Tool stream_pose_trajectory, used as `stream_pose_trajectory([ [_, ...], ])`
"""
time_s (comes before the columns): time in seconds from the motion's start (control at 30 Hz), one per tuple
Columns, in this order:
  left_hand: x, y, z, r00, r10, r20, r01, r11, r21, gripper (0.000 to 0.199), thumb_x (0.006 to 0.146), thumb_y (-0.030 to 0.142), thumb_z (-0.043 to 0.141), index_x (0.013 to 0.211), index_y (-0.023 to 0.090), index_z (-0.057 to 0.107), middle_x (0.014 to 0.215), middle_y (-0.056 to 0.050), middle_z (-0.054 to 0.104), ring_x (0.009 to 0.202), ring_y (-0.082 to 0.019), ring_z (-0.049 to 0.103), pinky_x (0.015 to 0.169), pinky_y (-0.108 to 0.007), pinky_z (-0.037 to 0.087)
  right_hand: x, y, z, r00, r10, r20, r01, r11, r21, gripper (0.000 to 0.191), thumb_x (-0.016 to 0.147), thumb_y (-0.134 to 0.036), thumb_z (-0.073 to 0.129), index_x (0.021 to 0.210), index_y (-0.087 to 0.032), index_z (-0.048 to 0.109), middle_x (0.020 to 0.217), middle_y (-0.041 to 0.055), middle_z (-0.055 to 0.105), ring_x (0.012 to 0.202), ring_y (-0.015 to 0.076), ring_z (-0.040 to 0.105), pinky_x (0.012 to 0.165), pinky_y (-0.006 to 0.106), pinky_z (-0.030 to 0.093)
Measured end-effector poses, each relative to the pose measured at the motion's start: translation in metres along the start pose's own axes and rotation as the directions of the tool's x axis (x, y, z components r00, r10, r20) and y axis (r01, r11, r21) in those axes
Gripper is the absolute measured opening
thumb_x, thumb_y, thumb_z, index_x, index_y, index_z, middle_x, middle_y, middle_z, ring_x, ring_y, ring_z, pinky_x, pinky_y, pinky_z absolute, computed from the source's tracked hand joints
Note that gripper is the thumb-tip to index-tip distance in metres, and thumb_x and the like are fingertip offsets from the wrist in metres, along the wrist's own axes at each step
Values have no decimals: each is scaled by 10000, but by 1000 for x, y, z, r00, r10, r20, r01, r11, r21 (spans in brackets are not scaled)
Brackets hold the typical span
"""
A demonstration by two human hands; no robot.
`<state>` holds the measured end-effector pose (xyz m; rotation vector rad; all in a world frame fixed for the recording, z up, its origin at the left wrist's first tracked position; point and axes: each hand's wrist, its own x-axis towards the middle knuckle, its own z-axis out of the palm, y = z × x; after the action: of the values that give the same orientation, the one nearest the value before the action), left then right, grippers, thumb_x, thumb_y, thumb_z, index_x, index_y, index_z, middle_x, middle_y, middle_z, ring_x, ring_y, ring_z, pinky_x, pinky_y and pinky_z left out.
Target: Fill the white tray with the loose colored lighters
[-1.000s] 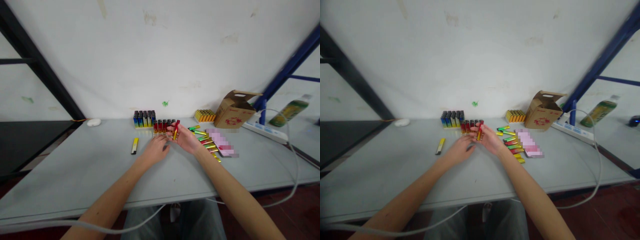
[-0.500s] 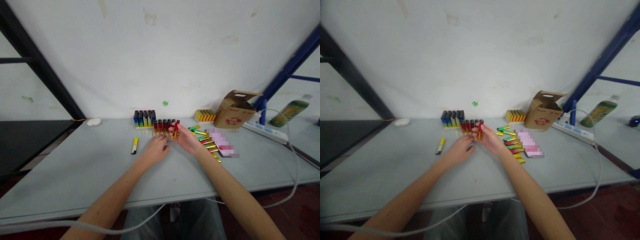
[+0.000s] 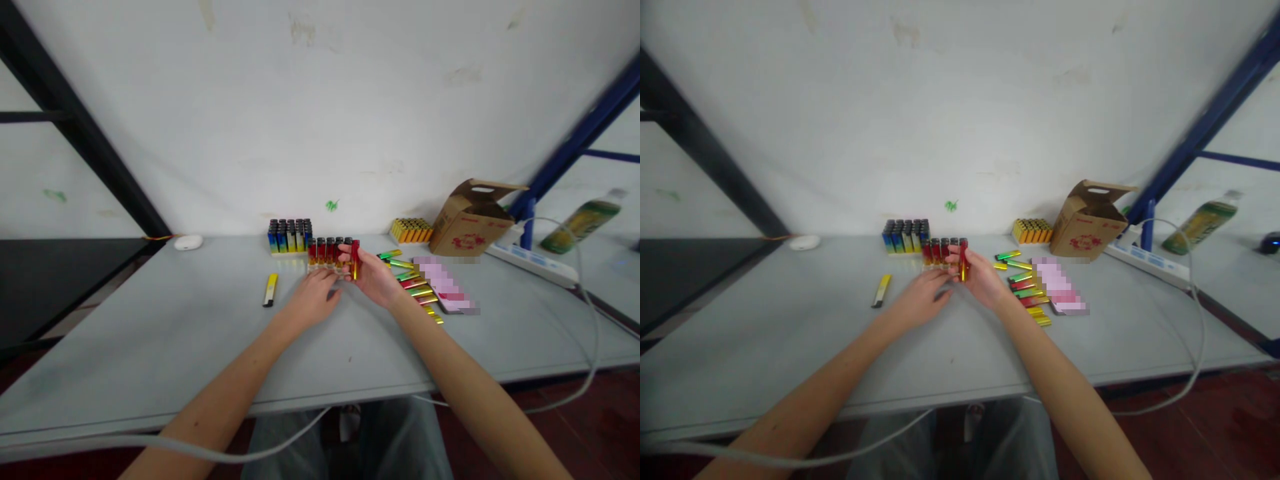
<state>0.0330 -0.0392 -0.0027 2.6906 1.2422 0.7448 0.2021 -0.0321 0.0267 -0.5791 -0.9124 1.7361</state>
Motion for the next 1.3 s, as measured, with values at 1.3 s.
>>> stream_pose_trajectory([
  [1.3, 0, 0, 0, 999, -10, 30, 9, 1000, 19, 310, 882, 238, 518, 1160, 133, 607, 1227, -128, 629, 1190, -256, 540, 1055, -428, 400, -4, -8, 5, 998, 58, 3, -58, 998, -7, 275, 948, -348, 424, 1069, -237, 644, 934, 14, 721, 725, 119, 622, 610, 227, 485],
])
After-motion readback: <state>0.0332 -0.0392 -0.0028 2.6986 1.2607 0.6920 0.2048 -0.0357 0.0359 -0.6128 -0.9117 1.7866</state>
